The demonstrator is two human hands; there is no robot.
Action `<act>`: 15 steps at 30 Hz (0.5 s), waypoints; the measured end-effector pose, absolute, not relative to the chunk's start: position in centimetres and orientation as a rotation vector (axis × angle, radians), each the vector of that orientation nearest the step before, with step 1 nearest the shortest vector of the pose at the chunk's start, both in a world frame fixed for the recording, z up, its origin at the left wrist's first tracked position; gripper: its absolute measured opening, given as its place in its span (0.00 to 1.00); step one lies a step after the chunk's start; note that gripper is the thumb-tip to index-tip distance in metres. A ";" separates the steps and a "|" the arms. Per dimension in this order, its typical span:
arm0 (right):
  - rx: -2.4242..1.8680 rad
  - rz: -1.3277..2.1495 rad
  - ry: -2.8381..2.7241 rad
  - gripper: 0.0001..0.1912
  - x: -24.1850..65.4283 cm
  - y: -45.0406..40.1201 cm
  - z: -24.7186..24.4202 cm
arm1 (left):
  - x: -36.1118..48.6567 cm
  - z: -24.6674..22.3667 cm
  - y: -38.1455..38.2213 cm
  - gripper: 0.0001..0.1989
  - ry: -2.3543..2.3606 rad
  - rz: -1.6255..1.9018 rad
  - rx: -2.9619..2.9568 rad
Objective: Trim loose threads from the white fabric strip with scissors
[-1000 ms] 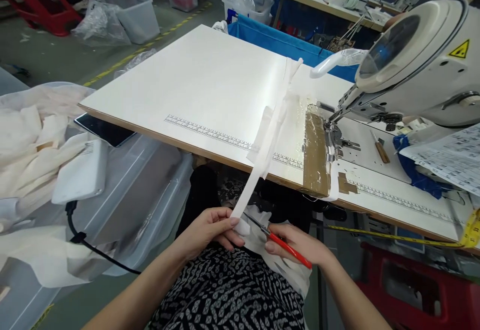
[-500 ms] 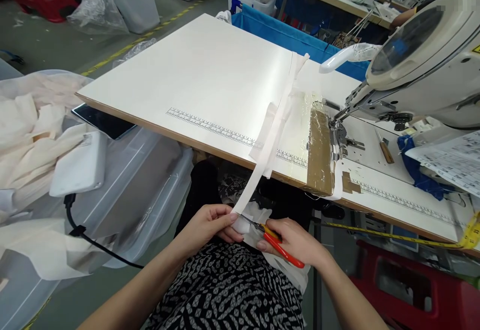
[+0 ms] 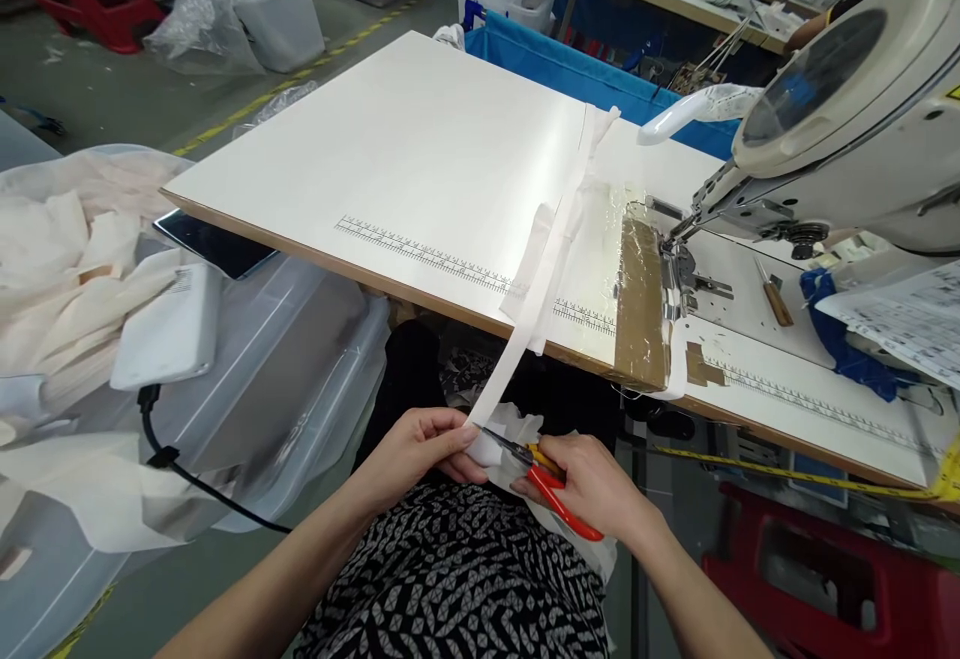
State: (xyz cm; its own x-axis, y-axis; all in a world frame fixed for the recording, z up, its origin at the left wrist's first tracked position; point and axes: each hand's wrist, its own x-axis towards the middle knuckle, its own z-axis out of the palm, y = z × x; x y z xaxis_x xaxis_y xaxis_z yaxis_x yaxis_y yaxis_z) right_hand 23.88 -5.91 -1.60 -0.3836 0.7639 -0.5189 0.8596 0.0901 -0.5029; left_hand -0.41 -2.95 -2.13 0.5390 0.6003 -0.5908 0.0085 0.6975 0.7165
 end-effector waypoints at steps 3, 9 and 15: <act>1.643 -1.137 2.228 0.30 23.7 -5.5 -1.7 | -0.4 -2.2 -3.0 0.20 0.973 0.402 0.726; 1.597 -1.041 2.323 0.29 22.5 -4.4 -1.2 | -0.7 -2.1 -3.0 0.20 0.977 0.402 0.701; 1.641 -1.130 2.314 0.30 22.6 -4.4 -2.2 | -0.6 -1.9 -2.9 0.21 1.014 0.384 0.716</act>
State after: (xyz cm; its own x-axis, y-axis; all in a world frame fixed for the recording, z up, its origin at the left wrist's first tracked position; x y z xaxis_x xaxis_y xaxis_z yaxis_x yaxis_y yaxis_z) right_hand 22.56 -4.37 -2.16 -0.4197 0.7806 -0.4633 0.8452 0.1500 -0.5129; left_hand -0.56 -2.90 -1.91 0.4903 0.5994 -0.6327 0.0300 0.7139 0.6996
